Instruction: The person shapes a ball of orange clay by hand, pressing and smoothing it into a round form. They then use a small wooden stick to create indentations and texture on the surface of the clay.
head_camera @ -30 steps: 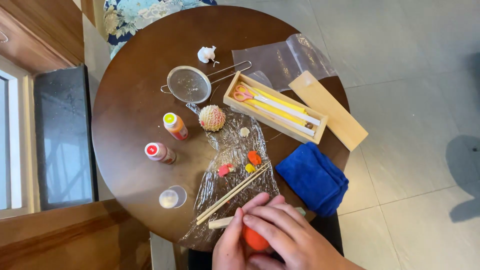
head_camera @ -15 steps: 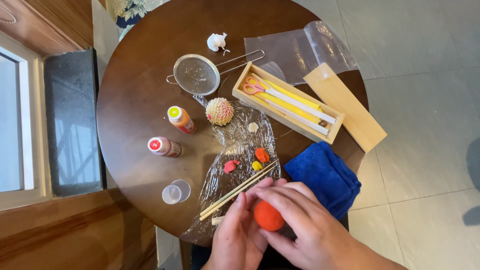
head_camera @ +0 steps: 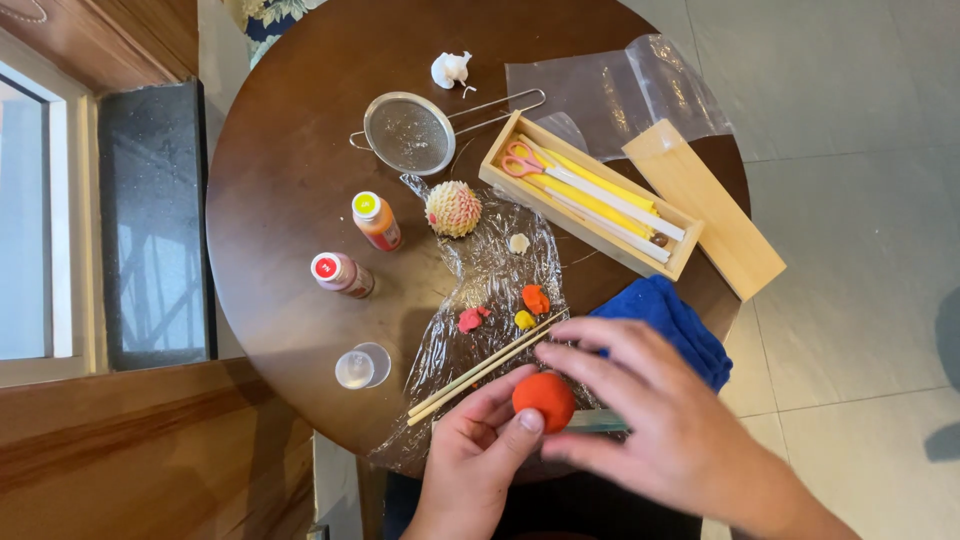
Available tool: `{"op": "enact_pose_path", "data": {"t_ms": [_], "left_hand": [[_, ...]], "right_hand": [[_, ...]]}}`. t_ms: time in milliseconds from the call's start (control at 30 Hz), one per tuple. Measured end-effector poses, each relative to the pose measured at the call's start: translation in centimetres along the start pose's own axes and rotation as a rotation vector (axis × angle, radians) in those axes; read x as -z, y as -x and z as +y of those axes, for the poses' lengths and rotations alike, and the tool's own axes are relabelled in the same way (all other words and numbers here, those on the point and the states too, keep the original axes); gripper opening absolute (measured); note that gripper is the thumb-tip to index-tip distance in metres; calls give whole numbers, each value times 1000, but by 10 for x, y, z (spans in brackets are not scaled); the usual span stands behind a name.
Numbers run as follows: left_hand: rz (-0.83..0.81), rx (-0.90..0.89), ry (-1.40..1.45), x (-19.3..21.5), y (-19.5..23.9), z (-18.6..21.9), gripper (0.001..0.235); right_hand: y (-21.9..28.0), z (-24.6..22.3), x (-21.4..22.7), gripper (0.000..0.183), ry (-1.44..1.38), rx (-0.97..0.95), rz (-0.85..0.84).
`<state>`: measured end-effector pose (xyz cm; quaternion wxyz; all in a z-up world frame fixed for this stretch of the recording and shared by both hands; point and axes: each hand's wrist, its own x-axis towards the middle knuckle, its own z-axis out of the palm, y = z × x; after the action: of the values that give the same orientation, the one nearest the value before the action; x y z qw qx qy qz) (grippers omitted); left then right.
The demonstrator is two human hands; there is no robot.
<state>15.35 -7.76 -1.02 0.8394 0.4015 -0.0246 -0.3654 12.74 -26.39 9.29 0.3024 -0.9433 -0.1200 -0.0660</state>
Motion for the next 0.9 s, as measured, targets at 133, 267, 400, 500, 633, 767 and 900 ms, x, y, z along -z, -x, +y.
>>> {"op": "enact_pose_path", "data": {"t_ms": [133,267,400,500,633,767,900], "left_hand": [[250,169,56,3,3,1,52],[384,233,136,-4,9,16,54],[400,239,122,5,23,15,55],[385,189,183,14,30,11,57],[439,240,150,21,33,13,57],[437,239,153,19,33,19,58],[381,243,97,25,35,11,61]], "right_hand": [[-42,51,22,12,190,-98,261],[-117,120,24,22,476,-329,18],[-173,120,14,30,619,-577,-275],[-189,123,5,26,818,-641,-391],[-195,110,-1,22,896,-651,-526],[-197,108,-4,21,865,-722,-549],[-199,115,-1,17,823,-782,-531]]}}
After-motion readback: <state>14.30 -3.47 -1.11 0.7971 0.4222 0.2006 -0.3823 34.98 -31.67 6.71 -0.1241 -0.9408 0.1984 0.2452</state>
